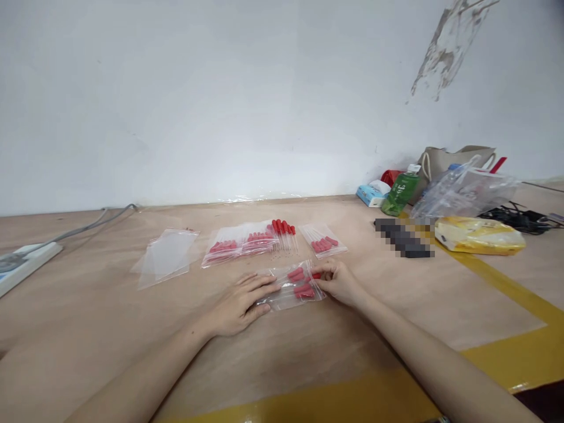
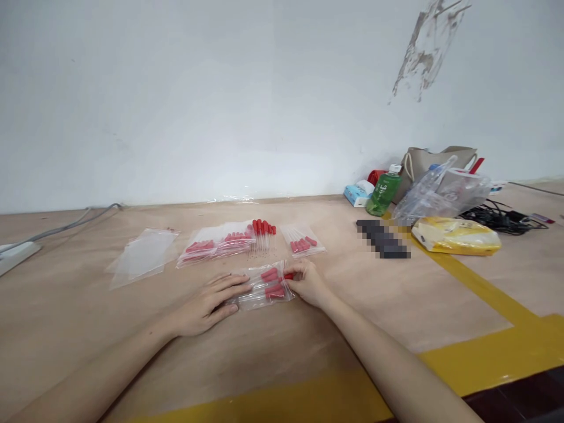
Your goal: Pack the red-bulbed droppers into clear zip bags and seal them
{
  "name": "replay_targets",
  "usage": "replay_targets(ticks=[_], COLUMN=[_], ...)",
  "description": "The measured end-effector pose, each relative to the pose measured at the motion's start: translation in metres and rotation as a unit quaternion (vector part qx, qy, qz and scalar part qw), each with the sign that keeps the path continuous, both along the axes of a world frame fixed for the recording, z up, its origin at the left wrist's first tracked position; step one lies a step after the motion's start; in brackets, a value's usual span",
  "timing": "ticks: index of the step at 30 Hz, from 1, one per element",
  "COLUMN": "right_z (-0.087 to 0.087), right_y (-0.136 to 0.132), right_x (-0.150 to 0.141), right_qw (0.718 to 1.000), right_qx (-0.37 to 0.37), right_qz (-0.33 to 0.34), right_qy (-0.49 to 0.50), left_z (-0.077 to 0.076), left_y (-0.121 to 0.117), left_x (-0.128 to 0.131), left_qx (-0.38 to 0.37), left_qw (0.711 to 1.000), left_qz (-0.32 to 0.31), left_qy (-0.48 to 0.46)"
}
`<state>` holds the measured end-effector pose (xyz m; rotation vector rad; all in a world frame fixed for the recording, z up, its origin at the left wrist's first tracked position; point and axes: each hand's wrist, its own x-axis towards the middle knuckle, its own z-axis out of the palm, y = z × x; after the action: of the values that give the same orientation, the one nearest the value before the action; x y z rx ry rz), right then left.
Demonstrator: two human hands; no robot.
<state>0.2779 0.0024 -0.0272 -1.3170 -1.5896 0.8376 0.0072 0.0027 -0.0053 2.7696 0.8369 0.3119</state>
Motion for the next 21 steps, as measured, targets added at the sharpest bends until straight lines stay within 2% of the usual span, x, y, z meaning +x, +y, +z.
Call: replay_targets(ticks=[2,5,7,10,13,15,18,21], right_z=[0.000,0.002,0.006,0.013,0.019,0.019,0.013,0.008], right_y=[-0.001,-0.006,-0.009,-0.012,-0.011,-0.008,-0.002,0.000], right_x=[-0.003,-0.004,-0.004,-0.002,-0.001,-0.001,-0.004,-0.005], right_qw=[0.999,0.986,0.976,0.972,0.981,0.981,0.985,0.989], right_qx=[-0.025,-0.092,-0.134,-0.184,-0.169,-0.172,-0.165,-0.135], right_qz=[0.029,0.092,0.101,0.077,-0.029,-0.071,-0.031,0.020], right_qy=[0.019,0.107,0.141,0.126,0.095,0.061,0.037,0.057], left_z=[0.001,0.004,0.005,0.006,0.006,0.006,0.005,0.004], left_y=[0.000,-0.001,-0.002,-0.002,-0.002,-0.001,-0.001,0.000], left_x=[0.000,0.001,0.001,0.001,0.002,0.002,0.002,0.001], left_qx=[-0.002,-0.007,-0.009,-0.013,-0.017,-0.018,-0.020,-0.027], left_qw=[1.000,1.000,1.000,1.000,1.000,1.000,1.000,1.000], left_qz=[-0.002,0.000,0.002,0.002,0.001,-0.004,-0.011,-0.009], left_qy=[-0.004,-0.005,-0.007,-0.012,-0.013,-0.011,-0.003,-0.005])
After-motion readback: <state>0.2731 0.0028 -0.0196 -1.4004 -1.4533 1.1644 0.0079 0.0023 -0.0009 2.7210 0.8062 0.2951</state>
